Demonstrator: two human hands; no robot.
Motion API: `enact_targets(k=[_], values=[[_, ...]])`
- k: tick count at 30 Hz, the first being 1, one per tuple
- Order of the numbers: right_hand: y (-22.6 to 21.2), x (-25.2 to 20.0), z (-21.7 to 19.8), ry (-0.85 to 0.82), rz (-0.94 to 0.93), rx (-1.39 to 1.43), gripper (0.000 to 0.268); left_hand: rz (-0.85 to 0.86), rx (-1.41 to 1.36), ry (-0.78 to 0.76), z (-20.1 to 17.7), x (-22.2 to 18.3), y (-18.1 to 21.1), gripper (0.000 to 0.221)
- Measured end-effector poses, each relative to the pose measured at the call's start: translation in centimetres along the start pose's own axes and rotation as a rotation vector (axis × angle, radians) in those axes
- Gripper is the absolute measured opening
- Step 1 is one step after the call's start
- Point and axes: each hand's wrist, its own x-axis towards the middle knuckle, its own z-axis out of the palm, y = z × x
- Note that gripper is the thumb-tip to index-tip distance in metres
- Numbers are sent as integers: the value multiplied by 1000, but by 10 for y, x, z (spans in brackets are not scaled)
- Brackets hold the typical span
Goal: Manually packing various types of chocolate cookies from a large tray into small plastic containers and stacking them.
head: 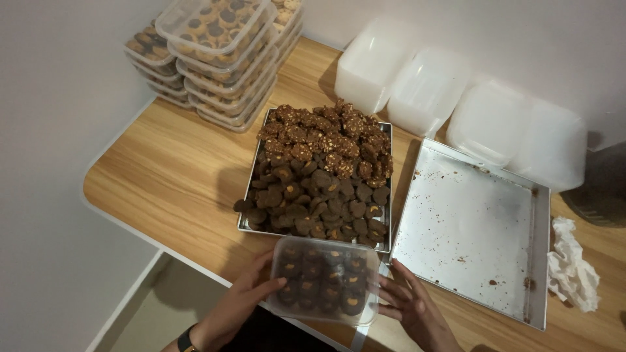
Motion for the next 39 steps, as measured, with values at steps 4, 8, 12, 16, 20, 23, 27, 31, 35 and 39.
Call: enact_targets(k=[4,8,12,16,20,23,27,31,35,39], values=[[0,-1,0,-46,-22,3,106,-39,-19,5,2,0,1,62],[-5,-3,6,-18,-17,-40,102,-53,-73,84,4,4,-3,55],[-3,-1,1,-81,-14,-61,104,-206,-173,128,22,-4,19,67],[-3,-1,2,-69,-21,-74,101,-149,-246,40,27,-6,20,57],[-2,1,-2,-1,20,-47,107,-229,-289,64,31,-7,23,59],[-4,0,0,-27,12,-51,105,-259,-342,41,29,-6,12,60],[-4,1,-2,-50,-1,-61,108,-342,-415,51,34,-7,20,62],[-5,1,3,-24,-3,-79,104,-252,-454,27,24,2,-10,67],[7,1,-4,-100,-163,-36,95,-252,-455,79,28,1,-12,58],[-6,-12,22,-22,-410,-641,78,-265,-434,102,30,0,-9,56]])
